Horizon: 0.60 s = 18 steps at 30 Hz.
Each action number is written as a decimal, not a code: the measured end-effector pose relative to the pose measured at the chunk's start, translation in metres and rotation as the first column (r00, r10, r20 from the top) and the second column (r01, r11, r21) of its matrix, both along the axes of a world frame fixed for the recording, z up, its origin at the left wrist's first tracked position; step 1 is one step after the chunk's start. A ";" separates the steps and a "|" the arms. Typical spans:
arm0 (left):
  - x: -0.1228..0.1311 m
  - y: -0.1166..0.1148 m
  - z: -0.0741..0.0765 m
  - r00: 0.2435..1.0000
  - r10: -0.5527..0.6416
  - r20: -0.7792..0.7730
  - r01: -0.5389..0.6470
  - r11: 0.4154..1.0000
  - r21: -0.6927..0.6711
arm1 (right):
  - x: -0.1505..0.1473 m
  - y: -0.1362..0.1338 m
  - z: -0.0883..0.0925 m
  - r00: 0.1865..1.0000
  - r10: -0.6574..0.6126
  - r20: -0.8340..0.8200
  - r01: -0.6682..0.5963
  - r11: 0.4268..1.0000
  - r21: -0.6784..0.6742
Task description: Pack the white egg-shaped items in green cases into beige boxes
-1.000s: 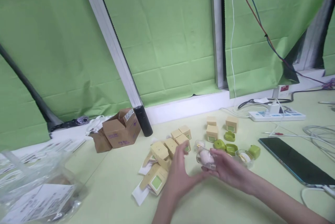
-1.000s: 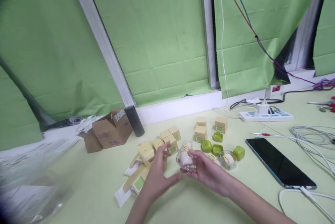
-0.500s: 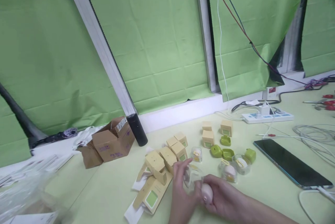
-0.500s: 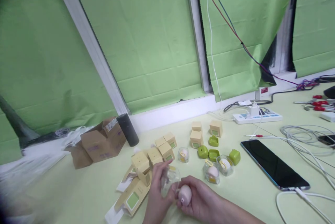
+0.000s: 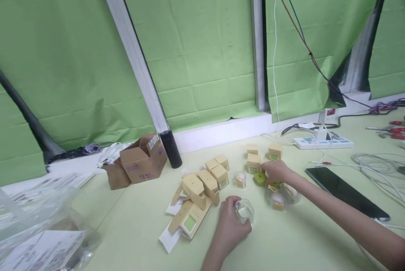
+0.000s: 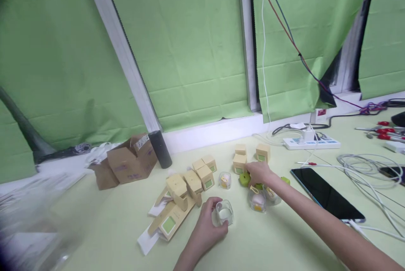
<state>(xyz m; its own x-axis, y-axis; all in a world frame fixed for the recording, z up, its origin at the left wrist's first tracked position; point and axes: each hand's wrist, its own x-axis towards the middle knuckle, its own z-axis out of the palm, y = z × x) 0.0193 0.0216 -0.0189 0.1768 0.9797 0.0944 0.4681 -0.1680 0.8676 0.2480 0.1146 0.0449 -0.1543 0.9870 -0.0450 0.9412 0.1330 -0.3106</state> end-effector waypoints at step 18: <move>0.004 -0.012 0.042 0.694 0.045 0.719 0.073 0.989 -0.132 | -0.070 -0.084 -0.004 0.623 0.306 -0.719 -0.330 0.937 0.113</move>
<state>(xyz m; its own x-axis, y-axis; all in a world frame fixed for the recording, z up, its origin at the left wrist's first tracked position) 0.0235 0.0093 0.0232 0.1264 0.9900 0.0625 -0.3087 -0.0207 0.9509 0.1784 0.0310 0.0410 -0.4541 0.8701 0.1917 0.3227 0.3611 -0.8749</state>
